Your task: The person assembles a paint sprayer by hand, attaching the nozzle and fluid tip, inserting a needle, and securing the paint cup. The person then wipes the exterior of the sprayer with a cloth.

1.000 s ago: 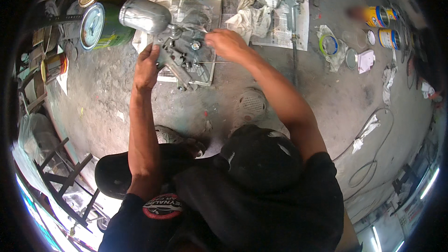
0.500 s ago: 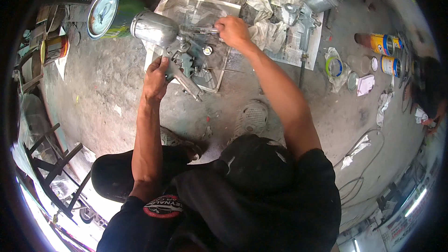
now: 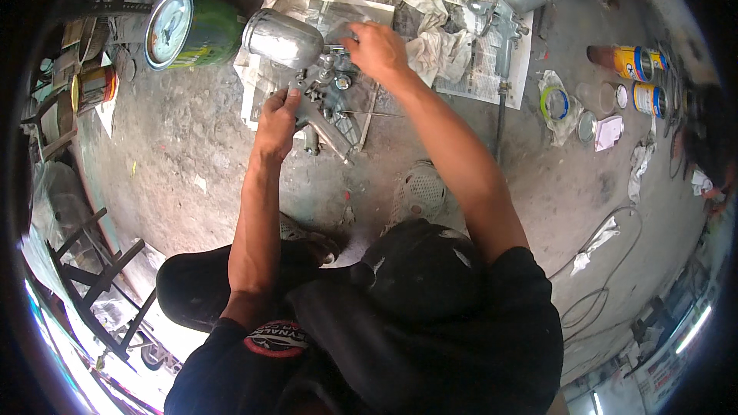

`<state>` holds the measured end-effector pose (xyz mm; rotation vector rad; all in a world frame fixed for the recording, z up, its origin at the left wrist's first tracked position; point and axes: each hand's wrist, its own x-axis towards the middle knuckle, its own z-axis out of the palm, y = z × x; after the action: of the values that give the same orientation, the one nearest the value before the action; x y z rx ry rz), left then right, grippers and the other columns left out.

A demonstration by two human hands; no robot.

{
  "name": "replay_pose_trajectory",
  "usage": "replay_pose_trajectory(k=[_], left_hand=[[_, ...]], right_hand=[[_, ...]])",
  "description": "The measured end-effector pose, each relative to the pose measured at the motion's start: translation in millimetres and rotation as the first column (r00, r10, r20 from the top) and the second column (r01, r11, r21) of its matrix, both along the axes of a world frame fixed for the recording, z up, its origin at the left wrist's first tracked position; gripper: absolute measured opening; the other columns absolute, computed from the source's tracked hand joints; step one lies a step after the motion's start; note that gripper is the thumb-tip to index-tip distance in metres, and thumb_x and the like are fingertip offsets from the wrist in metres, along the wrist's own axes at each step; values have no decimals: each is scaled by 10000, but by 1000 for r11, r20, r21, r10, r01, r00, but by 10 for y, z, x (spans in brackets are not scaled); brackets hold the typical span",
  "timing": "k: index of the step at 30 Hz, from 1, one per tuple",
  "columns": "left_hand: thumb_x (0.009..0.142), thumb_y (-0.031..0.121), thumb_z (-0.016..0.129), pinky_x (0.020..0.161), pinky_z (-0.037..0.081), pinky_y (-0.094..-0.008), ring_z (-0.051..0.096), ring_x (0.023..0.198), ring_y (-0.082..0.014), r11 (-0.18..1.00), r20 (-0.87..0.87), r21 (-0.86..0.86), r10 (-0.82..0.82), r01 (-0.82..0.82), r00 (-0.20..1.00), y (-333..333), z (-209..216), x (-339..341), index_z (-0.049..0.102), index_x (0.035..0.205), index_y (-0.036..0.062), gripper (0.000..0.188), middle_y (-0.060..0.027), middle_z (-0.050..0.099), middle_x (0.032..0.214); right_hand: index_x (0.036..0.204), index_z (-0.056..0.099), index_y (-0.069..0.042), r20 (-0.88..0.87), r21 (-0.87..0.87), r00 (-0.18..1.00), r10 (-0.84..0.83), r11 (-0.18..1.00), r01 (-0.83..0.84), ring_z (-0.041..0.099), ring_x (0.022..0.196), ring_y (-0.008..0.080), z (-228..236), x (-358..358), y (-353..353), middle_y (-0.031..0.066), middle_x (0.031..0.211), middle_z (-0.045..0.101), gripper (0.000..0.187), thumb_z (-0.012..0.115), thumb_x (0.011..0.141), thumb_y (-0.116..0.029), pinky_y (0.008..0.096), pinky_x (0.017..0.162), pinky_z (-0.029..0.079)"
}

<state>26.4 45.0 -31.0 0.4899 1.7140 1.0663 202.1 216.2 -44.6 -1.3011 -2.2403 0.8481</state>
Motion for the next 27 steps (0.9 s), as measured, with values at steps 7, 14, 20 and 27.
replay_pose_trajectory(k=[7,14,20,27], left_hand=[[1058,212,563,936,477,-296,605,1074,-179,992,137,40,-123,118,983,198,291,164,500,1367,-155,484,-168,665,1212],[1051,174,580,881,494,-282,626,974,-155,992,232,105,-96,73,968,362,329,472,535,1337,-116,410,-120,682,1132],[1064,143,552,868,529,-288,649,972,-160,991,391,118,-111,69,914,379,347,500,542,1318,-94,348,-124,680,1151],[1063,130,547,807,561,-291,669,921,-155,990,470,138,-81,18,879,446,475,615,559,1259,-59,273,-111,684,1089]], right_hand=[[1205,711,-81,245,-110,943,-226,960,259,698,950,404,189,956,-71,202,1041,721,362,716,893,-263,490,851,552],[1427,524,-60,400,86,885,-240,971,224,419,1373,455,59,1321,-284,247,1494,436,643,694,808,-85,536,1088,415],[1226,688,-44,-46,-360,985,-165,923,138,730,918,333,807,1076,-561,172,1053,753,318,633,952,-195,409,877,559],[1314,589,-1,-169,-525,986,3,846,-93,726,885,236,711,901,-828,160,1029,744,465,706,980,-303,349,777,577]])
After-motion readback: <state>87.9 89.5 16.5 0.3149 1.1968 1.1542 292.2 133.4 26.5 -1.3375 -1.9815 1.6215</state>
